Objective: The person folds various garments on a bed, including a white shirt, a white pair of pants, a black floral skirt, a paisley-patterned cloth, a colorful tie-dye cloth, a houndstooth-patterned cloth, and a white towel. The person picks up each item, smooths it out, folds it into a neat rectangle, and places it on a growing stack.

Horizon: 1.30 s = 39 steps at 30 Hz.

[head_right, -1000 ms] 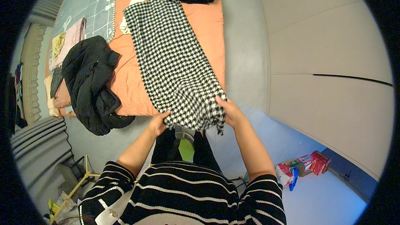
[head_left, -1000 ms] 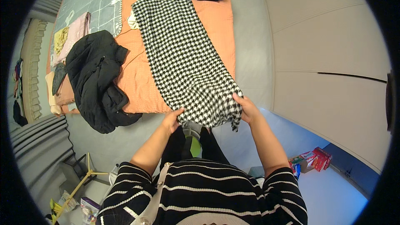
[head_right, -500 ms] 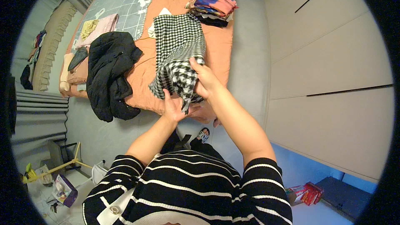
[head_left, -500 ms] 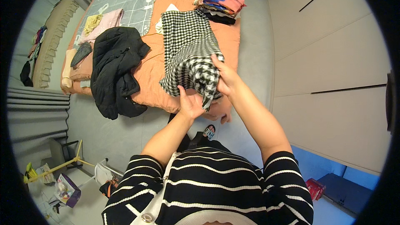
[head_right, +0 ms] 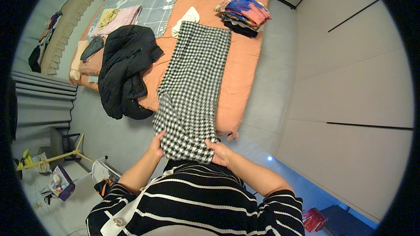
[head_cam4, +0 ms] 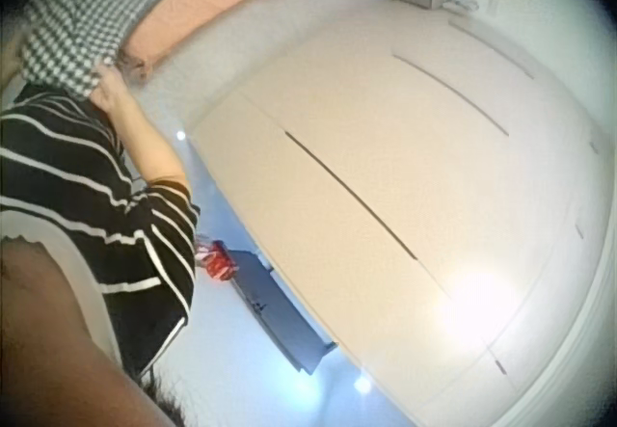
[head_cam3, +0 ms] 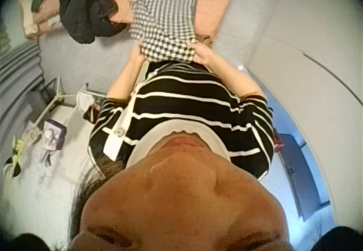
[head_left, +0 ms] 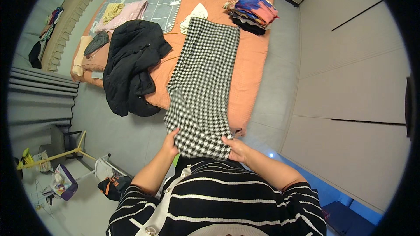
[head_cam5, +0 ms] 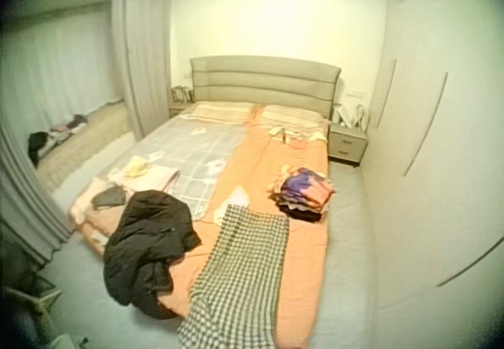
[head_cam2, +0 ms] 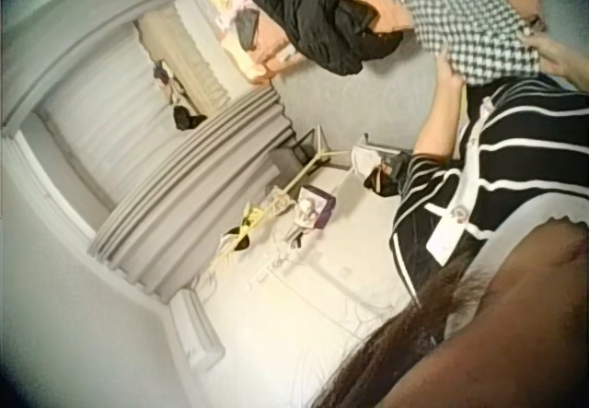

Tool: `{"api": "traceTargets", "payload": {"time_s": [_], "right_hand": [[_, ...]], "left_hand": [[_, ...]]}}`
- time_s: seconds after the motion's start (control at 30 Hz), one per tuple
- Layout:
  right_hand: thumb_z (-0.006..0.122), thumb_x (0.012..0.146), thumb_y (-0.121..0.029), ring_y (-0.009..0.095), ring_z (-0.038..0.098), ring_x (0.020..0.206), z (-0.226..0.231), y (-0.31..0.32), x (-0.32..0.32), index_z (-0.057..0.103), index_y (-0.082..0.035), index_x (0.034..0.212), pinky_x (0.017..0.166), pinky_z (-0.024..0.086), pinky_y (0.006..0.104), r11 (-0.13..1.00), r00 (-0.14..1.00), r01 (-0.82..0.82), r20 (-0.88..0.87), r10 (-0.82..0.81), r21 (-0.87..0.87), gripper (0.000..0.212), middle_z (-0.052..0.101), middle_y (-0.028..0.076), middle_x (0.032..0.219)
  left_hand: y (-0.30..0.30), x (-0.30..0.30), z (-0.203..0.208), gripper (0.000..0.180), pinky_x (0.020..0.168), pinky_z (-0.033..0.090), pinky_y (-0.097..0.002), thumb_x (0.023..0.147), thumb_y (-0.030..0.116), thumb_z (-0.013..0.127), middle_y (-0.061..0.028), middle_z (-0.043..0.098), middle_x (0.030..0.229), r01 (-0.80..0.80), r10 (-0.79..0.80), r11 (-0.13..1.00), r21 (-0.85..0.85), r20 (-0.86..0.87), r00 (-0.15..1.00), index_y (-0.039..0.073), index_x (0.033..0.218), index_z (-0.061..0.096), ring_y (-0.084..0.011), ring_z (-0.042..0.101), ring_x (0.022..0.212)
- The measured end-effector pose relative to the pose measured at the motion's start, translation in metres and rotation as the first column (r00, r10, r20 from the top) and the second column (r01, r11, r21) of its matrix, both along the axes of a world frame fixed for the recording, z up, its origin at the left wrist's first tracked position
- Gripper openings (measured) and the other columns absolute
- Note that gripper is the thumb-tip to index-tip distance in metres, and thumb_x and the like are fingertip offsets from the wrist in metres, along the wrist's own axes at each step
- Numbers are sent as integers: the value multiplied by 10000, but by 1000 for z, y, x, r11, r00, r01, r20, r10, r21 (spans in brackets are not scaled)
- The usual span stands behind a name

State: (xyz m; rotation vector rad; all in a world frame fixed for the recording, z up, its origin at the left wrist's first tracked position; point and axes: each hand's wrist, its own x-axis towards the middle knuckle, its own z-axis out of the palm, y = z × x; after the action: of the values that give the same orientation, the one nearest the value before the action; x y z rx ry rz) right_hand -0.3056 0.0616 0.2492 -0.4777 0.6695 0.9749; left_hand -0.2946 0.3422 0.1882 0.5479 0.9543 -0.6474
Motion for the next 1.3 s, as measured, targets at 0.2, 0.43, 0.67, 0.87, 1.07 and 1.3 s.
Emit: {"api": "traceTargets", "payload": {"time_s": [0.2,0.43,0.67,0.87,1.07,1.3], "right_hand": [[431,978,-192,270,575,1109,2,4,13,381,12,1312,928,512,415,991,991,-129,-43,128,-23,395,530,153,1264],[301,987,-240,310,578,1096,-33,2,80,431,38,1261,917,490,473,994,986,14,-161,-32,-110,411,557,207,1217],[260,988,-375,300,586,1075,-70,-18,249,453,28,1250,903,482,506,920,928,371,32,-370,-128,518,574,208,1180],[474,917,-452,149,542,733,-131,-17,274,537,-78,1065,689,471,361,605,998,57,38,-44,-794,407,561,47,907],[637,848,-238,191,564,681,-205,6,220,614,-34,950,558,446,364,477,992,-121,-98,73,-871,228,596,58,798],[711,769,-90,246,636,804,-281,16,153,583,13,1056,658,517,342,462,999,-47,-38,29,-886,330,653,125,975]], "left_hand": [[22,-51,28,400,1007,414,-478,962,237,443,-170,508,1298,-250,281,942,223,-118,952,20,1297,428,-304,519,1175],[9,41,27,394,1015,404,-395,897,168,503,-154,541,1261,-387,357,905,175,179,917,-13,1246,475,-264,530,1155],[1,268,-18,412,887,479,-399,946,335,505,-126,578,1151,-205,142,971,121,397,907,28,1219,489,-232,579,1032],[-2,316,-78,643,913,434,-480,916,356,551,-153,492,1223,125,-324,764,633,208,923,2,1382,283,-293,519,1105],[45,239,-176,555,773,507,-490,865,255,637,-224,487,1266,277,-114,755,595,-297,948,-27,1288,416,-333,548,1091],[43,220,-193,321,510,488,-411,857,283,657,-144,551,983,228,-50,913,340,-459,887,88,1092,557,-257,532,741]]}}
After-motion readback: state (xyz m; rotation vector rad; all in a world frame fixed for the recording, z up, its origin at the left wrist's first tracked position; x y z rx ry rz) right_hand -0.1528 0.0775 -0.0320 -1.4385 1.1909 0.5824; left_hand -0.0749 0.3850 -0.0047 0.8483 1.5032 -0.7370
